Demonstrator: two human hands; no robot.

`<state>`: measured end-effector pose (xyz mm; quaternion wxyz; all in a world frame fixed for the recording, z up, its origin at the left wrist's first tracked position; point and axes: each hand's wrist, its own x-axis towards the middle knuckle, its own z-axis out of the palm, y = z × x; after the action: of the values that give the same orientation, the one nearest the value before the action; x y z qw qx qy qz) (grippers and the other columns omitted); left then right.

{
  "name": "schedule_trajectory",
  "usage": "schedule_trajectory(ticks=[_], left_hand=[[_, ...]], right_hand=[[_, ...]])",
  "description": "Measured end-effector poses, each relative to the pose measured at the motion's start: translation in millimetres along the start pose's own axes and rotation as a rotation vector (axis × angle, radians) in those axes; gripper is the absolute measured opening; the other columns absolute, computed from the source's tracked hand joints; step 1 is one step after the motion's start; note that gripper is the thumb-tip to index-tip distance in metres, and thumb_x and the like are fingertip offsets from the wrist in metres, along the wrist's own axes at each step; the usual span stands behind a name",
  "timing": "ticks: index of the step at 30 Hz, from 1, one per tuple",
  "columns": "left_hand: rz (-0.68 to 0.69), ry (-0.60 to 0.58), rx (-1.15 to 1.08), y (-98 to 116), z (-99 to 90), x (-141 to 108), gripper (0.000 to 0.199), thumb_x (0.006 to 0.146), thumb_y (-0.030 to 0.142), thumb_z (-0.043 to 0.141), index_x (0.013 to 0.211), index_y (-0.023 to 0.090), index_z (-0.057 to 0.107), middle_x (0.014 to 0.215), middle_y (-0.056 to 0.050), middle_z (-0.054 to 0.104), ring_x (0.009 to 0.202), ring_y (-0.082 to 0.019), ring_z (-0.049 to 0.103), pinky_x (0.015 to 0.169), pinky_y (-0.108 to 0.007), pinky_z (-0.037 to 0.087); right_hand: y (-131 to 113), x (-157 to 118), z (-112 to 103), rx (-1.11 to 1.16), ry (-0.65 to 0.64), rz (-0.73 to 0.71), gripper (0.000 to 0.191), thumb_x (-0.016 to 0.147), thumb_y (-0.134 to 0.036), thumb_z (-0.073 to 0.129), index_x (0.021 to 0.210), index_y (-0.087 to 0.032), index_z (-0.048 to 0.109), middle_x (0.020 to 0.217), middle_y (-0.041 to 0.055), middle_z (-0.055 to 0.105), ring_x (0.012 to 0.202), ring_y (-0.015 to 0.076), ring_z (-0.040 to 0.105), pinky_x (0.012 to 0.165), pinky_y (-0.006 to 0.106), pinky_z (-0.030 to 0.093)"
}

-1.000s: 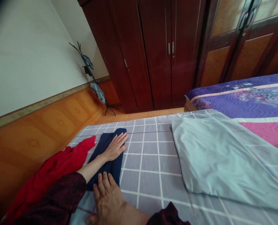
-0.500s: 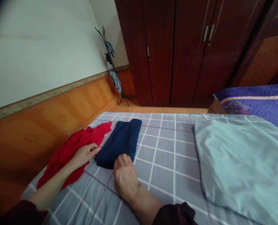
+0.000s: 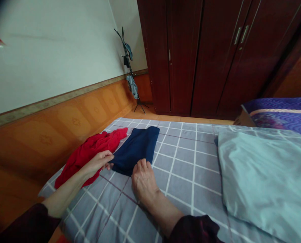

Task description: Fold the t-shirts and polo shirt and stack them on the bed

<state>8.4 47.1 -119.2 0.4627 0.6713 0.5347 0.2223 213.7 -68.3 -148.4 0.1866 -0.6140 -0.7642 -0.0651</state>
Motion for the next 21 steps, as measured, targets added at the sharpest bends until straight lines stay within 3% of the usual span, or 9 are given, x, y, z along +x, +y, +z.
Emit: schedule_trajectory(ticks=[5, 10, 13, 17, 21], left_hand=[[-0.035, 0.017, -0.183, 13.2, 5.8, -3.8, 0.037, 0.069, 0.047, 0.064, 0.085, 0.019, 0.047, 0.061, 0.006, 0.054, 0.047, -0.009, 0.057, 0.043, -0.017, 0.033], [-0.036, 0.053, -0.272, 14.0, 10.4, -2.6, 0.04, 0.066, 0.048, 0.065, 0.087, 0.02, 0.045, 0.068, 0.004, 0.054, 0.059, -0.014, 0.065, 0.046, -0.019, 0.037], [-0.037, 0.069, -0.233, 6.0, 12.6, -2.1, 0.038, 0.066, 0.046, 0.064, 0.086, 0.019, 0.047, 0.069, 0.004, 0.055, 0.057, -0.015, 0.065, 0.044, -0.019, 0.036], [-0.003, 0.105, -0.105, -7.9, 15.6, -2.9, 0.032, 0.065, 0.042, 0.064, 0.078, 0.018, 0.048, 0.059, 0.007, 0.052, 0.041, -0.008, 0.053, 0.037, -0.016, 0.026], [0.042, 0.112, -0.001, -18.5, 17.9, -2.7, 0.029, 0.063, 0.041, 0.063, 0.073, 0.018, 0.049, 0.053, 0.009, 0.046, 0.039, -0.007, 0.045, 0.04, -0.018, 0.032]], right_hand=[[-1.6, 0.4, -7.6, -0.048, -0.064, 0.002, 0.016, 0.084, -0.015, 0.053, 0.092, -0.009, 0.065, 0.096, 0.0155, 0.06, 0.092, 0.0267, 0.049, 0.076, 0.039, 0.04], [-1.4, 2.2, -28.9, -0.13, -0.208, -0.015, 0.024, 0.084, -0.005, 0.046, 0.09, -0.007, 0.068, 0.099, 0.0202, 0.061, 0.097, 0.0299, 0.05, 0.076, 0.041, 0.042], [1.5, 2.8, -43.2, -0.119, -0.252, 0.0, 0.023, 0.08, -0.003, 0.048, 0.087, -0.008, 0.069, 0.097, 0.0202, 0.062, 0.098, 0.0315, 0.05, 0.076, 0.042, 0.042], [4.2, 2.1, -57.5, -0.127, -0.264, 0.024, 0.024, 0.077, -0.001, 0.049, 0.087, -0.009, 0.069, 0.091, 0.0182, 0.062, 0.094, 0.032, 0.052, 0.074, 0.043, 0.042], [1.7, 1.0, -66.4, -0.146, -0.343, 0.047, 0.028, 0.073, 0.003, 0.049, 0.087, -0.009, 0.069, 0.086, 0.0172, 0.064, 0.091, 0.0341, 0.054, 0.071, 0.044, 0.042]])
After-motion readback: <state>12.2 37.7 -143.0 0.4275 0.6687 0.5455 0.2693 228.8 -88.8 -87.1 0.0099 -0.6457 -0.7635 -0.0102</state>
